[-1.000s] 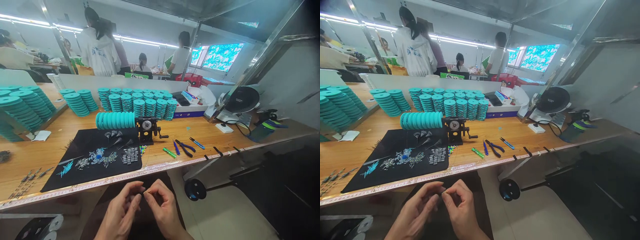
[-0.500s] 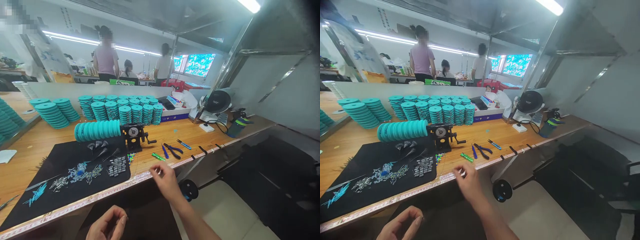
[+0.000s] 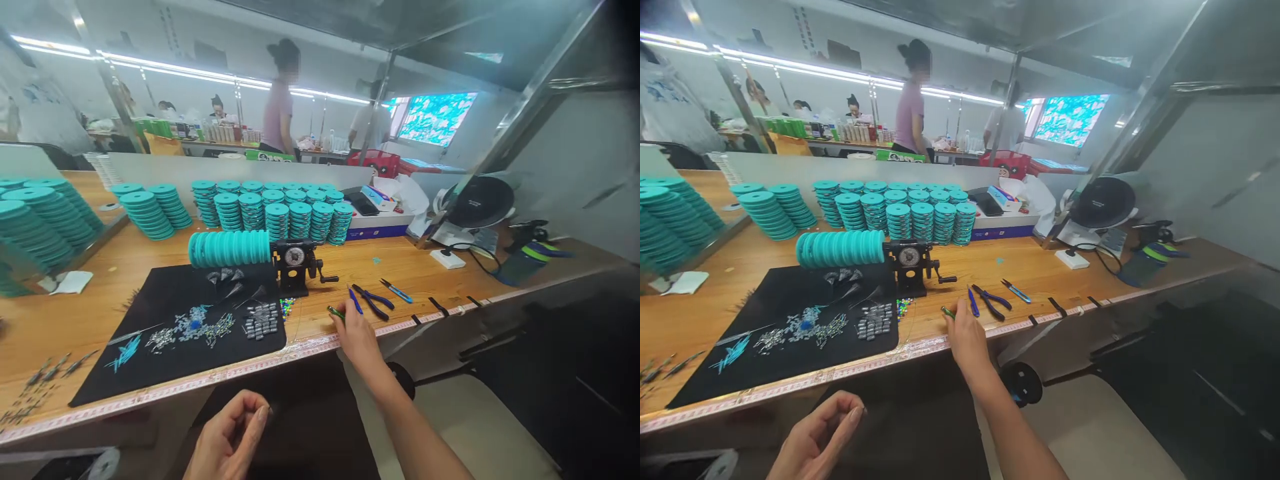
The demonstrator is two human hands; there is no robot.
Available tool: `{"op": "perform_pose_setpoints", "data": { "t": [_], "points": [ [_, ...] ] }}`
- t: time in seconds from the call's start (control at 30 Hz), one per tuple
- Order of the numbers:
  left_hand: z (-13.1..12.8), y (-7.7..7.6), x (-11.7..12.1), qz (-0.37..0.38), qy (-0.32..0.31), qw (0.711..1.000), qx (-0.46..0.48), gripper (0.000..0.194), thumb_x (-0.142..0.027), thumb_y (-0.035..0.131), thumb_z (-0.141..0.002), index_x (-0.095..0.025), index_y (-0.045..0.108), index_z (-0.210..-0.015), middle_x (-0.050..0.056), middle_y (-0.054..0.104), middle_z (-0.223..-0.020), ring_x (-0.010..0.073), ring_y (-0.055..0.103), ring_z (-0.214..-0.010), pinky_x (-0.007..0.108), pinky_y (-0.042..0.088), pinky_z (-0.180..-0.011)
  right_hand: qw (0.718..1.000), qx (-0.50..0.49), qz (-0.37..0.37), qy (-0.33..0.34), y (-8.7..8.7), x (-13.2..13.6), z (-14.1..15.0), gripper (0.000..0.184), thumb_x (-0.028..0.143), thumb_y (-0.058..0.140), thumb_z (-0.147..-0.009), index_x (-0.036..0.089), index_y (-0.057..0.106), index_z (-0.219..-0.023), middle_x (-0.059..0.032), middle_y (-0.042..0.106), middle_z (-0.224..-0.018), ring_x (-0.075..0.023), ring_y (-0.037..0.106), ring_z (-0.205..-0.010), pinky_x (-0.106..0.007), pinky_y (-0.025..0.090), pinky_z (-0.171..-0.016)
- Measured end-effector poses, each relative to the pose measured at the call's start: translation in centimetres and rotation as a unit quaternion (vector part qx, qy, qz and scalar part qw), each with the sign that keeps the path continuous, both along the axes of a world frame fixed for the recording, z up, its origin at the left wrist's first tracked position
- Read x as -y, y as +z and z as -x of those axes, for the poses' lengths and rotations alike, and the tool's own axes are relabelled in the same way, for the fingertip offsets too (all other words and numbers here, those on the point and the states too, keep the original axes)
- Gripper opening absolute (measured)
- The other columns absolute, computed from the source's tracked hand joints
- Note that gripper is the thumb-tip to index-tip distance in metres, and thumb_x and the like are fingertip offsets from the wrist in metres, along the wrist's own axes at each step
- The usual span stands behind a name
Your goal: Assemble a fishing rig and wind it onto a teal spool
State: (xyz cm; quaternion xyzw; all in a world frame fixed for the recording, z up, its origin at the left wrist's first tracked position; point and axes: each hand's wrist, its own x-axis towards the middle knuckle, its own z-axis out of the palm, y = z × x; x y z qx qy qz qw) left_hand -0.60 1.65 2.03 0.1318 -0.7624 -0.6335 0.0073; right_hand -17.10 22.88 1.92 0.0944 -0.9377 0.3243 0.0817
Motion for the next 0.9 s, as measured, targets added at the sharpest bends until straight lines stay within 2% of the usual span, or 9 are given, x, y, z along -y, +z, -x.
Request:
{"op": "perform_pose_setpoints", "data": {
  "t": [0.13, 0.2, 0.27, 0.3, 0.43, 0.57, 0.67, 0.77, 0.9],
  "points": [
    [0.1, 0.2, 0.1, 0.002, -0.019, 1.0, 0.0, 0.043, -0.061, 0.056, -0.083, -0.019, 0.061, -0.073, -0.003, 0.047, -0.063, 0.0132, 0.04, -0.058, 0.02, 0.033, -0.053, 0.987, 0.07, 0.103, 0.103, 0.9, 1.8, -5.7, 0.014, 0.033, 0.047, -0.097, 0.021, 0.055, -0.099, -0.0038, 0.064, -0.086, -0.0197, 0.059, -0.078, -0.028, 0.044, -0.071],
    [0.2, 0.2, 0.1, 0.006, -0.051, 0.999, 0.007, 0.042, -0.059, 0.054, -0.085, -0.019, 0.061, -0.075, -0.003, 0.048, -0.064, 0.0136, 0.04, -0.059, 0.021, 0.034, -0.054, 0.944, 0.179, 0.213, 0.178, 1.5, 2.9, -8.5, 0.015, 0.036, 0.058, -0.092, 0.021, 0.06, -0.095, -0.0005, 0.061, -0.081, -0.0173, 0.056, -0.075, -0.025, 0.043, -0.067],
    [0.1, 0.1, 0.1, 0.008, -0.08, 0.997, 0.009, 0.041, -0.057, 0.053, -0.086, -0.019, 0.061, -0.077, -0.002, 0.048, -0.064, 0.0139, 0.042, -0.059, 0.021, 0.036, -0.055, 0.9, 0.251, 0.288, 0.211, 1.9, 3.9, -10.3, 0.017, 0.037, 0.065, -0.088, 0.021, 0.063, -0.091, 0.0016, 0.056, -0.076, -0.0153, 0.05, -0.071, -0.024, 0.04, -0.064],
    [0.1, 0.0, 0.1, 0.011, -0.088, 0.996, 0.007, 0.04, -0.056, 0.052, -0.087, -0.018, 0.061, -0.077, -0.002, 0.049, -0.064, 0.014, 0.042, -0.06, 0.021, 0.037, -0.056, 0.892, 0.258, 0.303, 0.214, 2.1, 4.3, -10.9, 0.017, 0.037, 0.065, -0.088, 0.02, 0.063, -0.088, 0.0023, 0.053, -0.074, -0.0145, 0.048, -0.07, -0.024, 0.039, -0.064],
    [-0.2, 0.0, -0.1, 0.029, -0.099, 0.995, -0.008, 0.037, -0.052, 0.053, -0.088, -0.017, 0.063, -0.08, 0.0, 0.052, -0.067, 0.0149, 0.046, -0.062, 0.021, 0.04, -0.059, 0.908, 0.212, 0.295, 0.211, 2.3, 5.0, -11.7, 0.028, 0.04, 0.058, -0.094, 0.019, 0.057, -0.076, 0.0029, 0.049, -0.071, -0.0138, 0.043, -0.07, -0.025, 0.034, -0.064],
    [-0.5, 0.4, -0.4, 0.032, -0.047, 0.998, -0.02, 0.035, -0.051, 0.057, -0.085, -0.019, 0.063, -0.075, -0.002, 0.05, -0.063, 0.0134, 0.043, -0.057, 0.021, 0.036, -0.054, 0.9, 0.233, 0.309, 0.2, 1.8, 4.8, -11.8, 0.034, 0.048, 0.05, -0.097, 0.019, 0.056, -0.079, 0.003, 0.047, -0.071, -0.0137, 0.041, -0.067, -0.026, 0.033, -0.062],
    [-0.5, 0.9, -0.5, 0.023, -0.026, 0.999, -0.018, 0.035, -0.05, 0.061, -0.082, -0.018, 0.061, -0.069, -0.002, 0.049, -0.061, 0.0131, 0.043, -0.056, 0.021, 0.035, -0.053, 0.878, 0.274, 0.35, 0.178, 1.2, 4.5, -11.9, 0.045, 0.054, 0.038, -0.1, 0.019, 0.061, -0.085, -0.0008, 0.054, -0.078, -0.0155, 0.048, -0.072, -0.027, 0.038, -0.067],
    [-0.4, 1.2, -0.4, -0.004, -0.034, 0.999, -0.008, 0.036, -0.05, 0.064, -0.08, -0.018, 0.058, -0.066, -0.003, 0.047, -0.059, 0.0121, 0.041, -0.055, 0.021, 0.035, -0.053, 0.841, 0.311, 0.405, 0.177, 0.3, 4.4, -12.1, 0.038, 0.054, 0.048, -0.097, 0.019, 0.061, -0.089, -0.0018, 0.056, -0.082, -0.0154, 0.052, -0.075, -0.027, 0.042, -0.069],
    [-0.2, 0.9, -0.1, -0.092, -0.051, 0.994, 0.015, 0.044, -0.057, 0.065, -0.077, -0.017, 0.054, -0.065, -0.005, 0.041, -0.056, 0.01, 0.034, -0.052, 0.02, 0.03, -0.05, 0.778, 0.37, 0.464, 0.205, -0.7, 4.5, -12.3, 0.036, 0.055, 0.063, -0.088, 0.022, 0.05, -0.095, 0.0043, 0.055, -0.069, -0.0089, 0.044, -0.049, -0.019, 0.034, -0.045]
  ]
}}
